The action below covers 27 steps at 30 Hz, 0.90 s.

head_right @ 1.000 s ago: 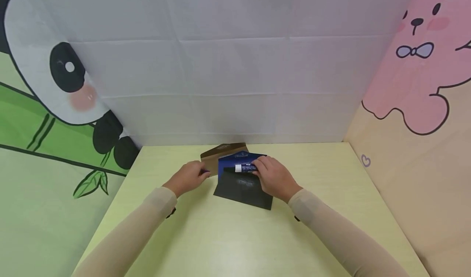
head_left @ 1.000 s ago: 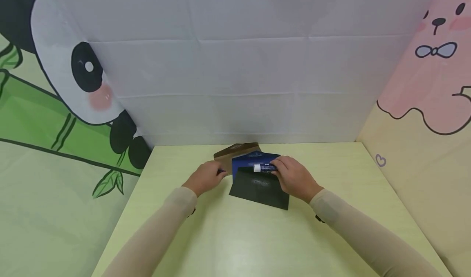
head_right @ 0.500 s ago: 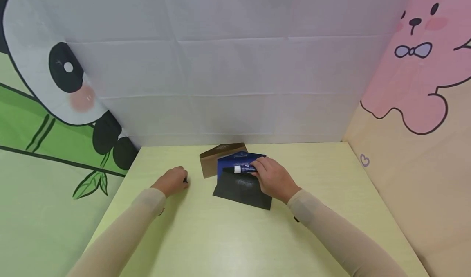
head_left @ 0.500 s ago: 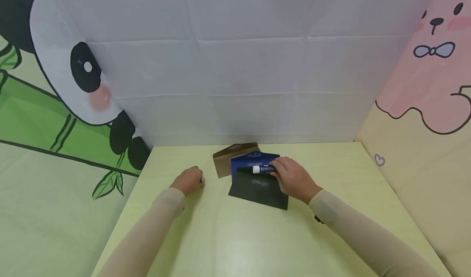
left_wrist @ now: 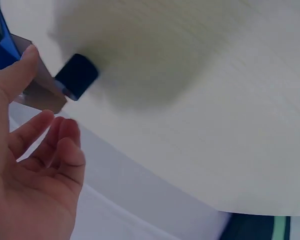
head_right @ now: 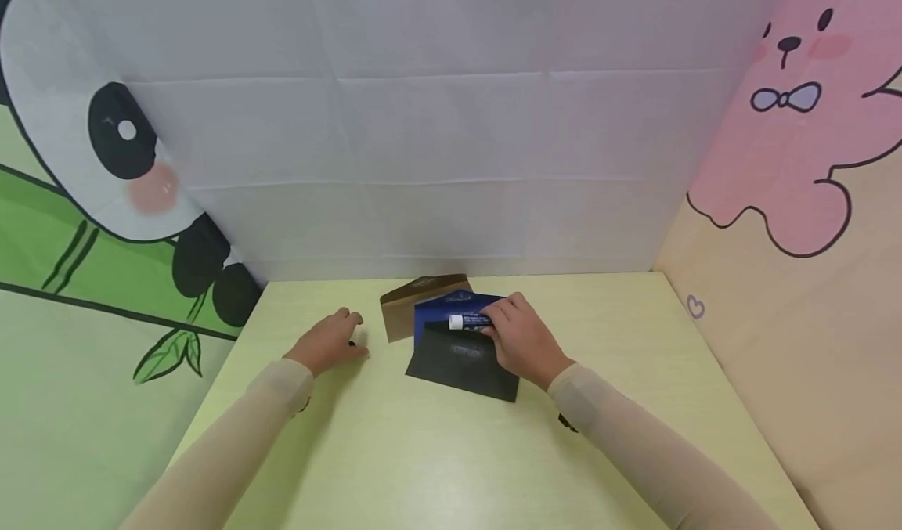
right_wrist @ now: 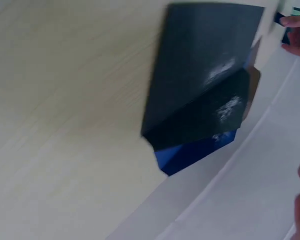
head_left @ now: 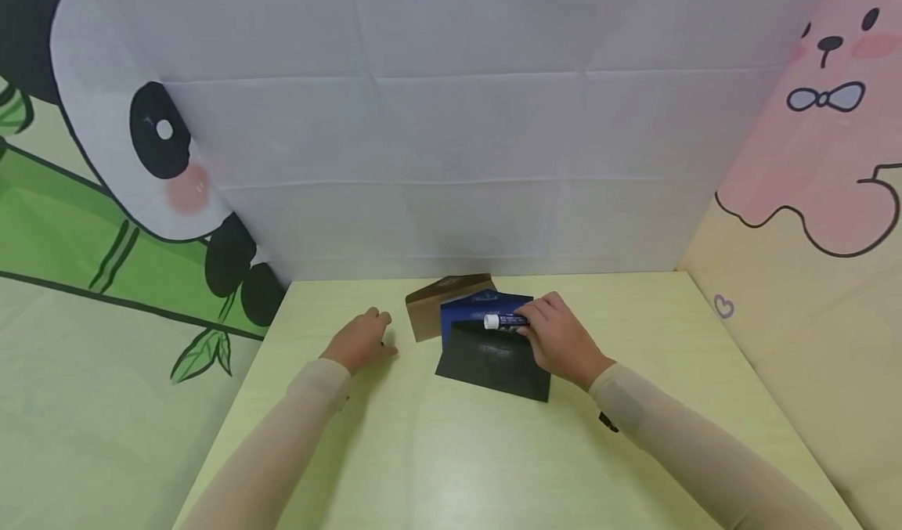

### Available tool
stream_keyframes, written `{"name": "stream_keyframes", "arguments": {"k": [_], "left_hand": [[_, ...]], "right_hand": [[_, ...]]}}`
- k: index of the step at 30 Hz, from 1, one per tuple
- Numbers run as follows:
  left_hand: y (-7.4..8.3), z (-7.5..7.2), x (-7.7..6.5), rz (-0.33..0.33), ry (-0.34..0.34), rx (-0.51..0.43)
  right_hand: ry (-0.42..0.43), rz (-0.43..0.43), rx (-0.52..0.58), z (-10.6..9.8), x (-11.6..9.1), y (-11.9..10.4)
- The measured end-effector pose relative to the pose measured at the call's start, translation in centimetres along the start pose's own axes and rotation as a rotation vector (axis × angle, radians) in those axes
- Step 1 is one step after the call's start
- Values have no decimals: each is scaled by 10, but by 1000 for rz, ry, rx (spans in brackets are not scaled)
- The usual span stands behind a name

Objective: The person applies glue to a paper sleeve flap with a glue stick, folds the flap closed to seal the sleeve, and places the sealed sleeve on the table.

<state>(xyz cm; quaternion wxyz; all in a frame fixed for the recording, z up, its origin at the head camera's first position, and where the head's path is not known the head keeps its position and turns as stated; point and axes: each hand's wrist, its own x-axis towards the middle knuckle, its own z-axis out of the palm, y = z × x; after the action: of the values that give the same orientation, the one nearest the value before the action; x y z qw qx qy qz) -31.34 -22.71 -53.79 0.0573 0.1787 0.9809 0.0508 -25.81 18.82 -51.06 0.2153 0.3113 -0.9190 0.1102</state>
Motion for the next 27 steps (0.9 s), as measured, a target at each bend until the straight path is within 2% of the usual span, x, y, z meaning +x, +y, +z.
{"name": "stream_keyframes", "arguments": {"k": [4, 7, 9, 12, 15, 17, 22, 27], "left_hand": [[22, -9, 3, 78, 60, 4], [49, -18, 4, 131, 73, -43], [69, -24, 3, 160, 76, -145], [96, -29, 2, 228, 79, -356], [119, -31, 1, 296, 74, -547], [131, -33, -1, 330, 70, -631], [152, -39, -8, 327, 77, -763], [156, -40, -12, 288, 85, -848]], "right_hand": [[-96, 172, 240, -6, 4, -9], [-129, 231, 417, -11, 8, -14], [-143, 241, 511, -14, 11, -17], [-158, 246, 631, -17, 15, -22], [-165, 266, 702, -18, 18, -25], [-167, 285, 747, -20, 19, -27], [-164, 306, 878, -26, 21, -29], [-163, 331, 927, -29, 21, -26]]}}
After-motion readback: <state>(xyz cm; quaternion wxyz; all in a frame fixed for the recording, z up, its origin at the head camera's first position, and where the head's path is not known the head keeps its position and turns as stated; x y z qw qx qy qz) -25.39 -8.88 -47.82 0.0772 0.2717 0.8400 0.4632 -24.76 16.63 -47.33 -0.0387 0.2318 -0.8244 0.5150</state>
